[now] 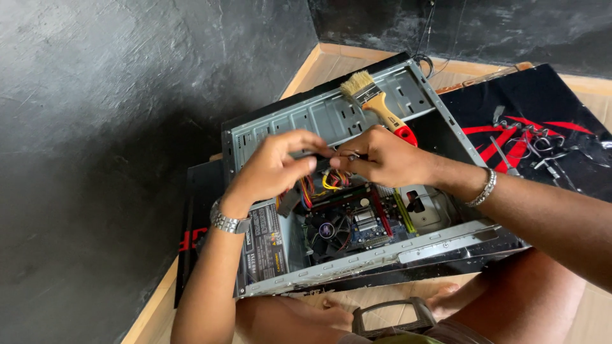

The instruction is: The person cleans the interior of a desktop computer tower using a brush and manipulates several internal power and data cables connected to the motherboard.

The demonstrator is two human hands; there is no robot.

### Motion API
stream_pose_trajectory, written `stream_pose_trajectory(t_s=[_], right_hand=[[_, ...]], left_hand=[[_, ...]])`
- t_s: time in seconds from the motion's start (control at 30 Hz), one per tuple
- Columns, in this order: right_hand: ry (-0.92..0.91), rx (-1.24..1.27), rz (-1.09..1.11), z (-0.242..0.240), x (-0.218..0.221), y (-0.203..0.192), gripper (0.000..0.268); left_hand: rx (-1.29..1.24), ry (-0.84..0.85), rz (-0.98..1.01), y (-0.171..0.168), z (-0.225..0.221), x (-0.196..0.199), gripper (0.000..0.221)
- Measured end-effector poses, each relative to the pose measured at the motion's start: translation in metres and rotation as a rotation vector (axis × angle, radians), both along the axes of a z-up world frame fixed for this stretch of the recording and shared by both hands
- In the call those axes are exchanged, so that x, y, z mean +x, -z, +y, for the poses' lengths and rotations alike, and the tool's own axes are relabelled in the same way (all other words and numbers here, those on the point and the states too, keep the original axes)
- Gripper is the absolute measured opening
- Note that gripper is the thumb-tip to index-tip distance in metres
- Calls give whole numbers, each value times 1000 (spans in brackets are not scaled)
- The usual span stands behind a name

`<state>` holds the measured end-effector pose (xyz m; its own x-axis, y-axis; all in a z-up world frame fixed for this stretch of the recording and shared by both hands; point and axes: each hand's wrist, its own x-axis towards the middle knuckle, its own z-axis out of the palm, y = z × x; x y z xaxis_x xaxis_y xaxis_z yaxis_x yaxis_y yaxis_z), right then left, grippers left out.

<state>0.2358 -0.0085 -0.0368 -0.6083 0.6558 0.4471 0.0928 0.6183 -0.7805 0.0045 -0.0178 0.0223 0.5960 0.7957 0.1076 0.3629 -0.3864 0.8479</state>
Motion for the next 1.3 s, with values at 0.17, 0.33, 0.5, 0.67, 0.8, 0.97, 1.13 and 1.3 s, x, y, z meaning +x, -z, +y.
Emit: stream_pose_trajectory(t_s=[0.17,0.33,0.5,0.67,0.8,0.97,1.13,1.3], right_hand=[[27,99,47,-4,0,-13,20],[68,139,76,-8,-2,-19,20],[169,104,99,-4,2,-5,20],[204,77,97,-6,6,-12,15],[295,27,-16,-7,10,-12,45],[404,205,-138,-2,11,11,58],[264,593,-269,-10,8,0,14],[264,829,-271,-3,11,-2,11]], left_hand=[[8,185,348,10,2,3,54],[133,201,343,2,1,10,46],[-59,273,153,28,22,-13,36],[-139,278,53,37,27,-18,36],[-145,221,23,44,32,-22,36],[-104,164,41,49,34,-21,34],[55,113,213,49,29,-12,25],[-30,165,180,38,26,-15,26]])
